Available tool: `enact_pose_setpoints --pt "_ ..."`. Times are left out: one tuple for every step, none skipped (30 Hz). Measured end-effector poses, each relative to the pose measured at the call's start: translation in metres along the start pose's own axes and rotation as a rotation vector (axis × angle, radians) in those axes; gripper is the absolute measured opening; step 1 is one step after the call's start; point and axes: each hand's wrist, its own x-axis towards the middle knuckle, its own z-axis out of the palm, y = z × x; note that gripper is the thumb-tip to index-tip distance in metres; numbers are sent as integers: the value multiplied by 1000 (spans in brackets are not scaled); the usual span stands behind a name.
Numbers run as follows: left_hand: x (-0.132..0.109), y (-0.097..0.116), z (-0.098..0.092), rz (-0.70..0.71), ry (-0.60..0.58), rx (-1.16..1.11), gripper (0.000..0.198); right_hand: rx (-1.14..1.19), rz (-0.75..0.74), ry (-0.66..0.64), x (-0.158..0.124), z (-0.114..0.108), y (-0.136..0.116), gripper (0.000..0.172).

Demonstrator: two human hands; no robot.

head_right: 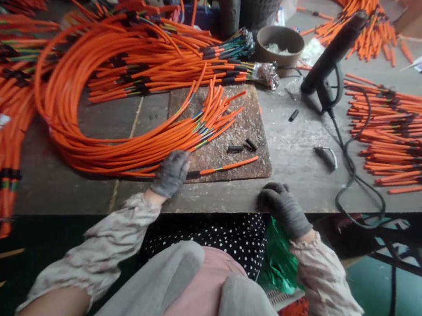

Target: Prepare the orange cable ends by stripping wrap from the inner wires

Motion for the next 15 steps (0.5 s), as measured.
enact_pose_setpoints --pt "10 1 -6 -54 -24 55 46 17 13 43 -3 2 2 18" --pt "20 3 -12 -92 -63 117 46 20 50 72 -4 3 3 18" --pt "29 7 -19 -111 -108 173 44 11 102 92 -1 3 3 17" --pt "37 12 -26 -115 -146 212 42 2 163 116 6 4 1 16" --pt "44 17 -31 -110 -173 228 40 15 221 147 15 6 -3 15" --pt "48 23 -35 -102 -189 218 39 76 268 204 27 8 -8 15" --pt "52 29 -38 -92 -199 184 39 193 305 289 42 11 -13 16" --pt "54 34 -39 -72 -206 123 38 364 325 386 59 14 -19 18" --pt "56 39 -38 -40 -205 42 37 583 342 488 78 16 -25 19" --pt "57 43 -35 0 -194 -47 36 798 371 575 97 19 -29 23" --pt "57 46 -31 41 -173 -132 37 968 400 668 115 20 -33 26" --pt "57 48 -27 79 -147 -205 37 1092 414 773 133 20 -36 29" --pt "57 49 -23 105 -119 -260 37 1186 419 867 148 19 -37 31" --pt "56 50 -19 118 -95 -294 38 1252 408 952 160 17 -38 31" --pt "55 50 -16 124 -85 -308 38 1297 390 1010 168 14 -39 32"
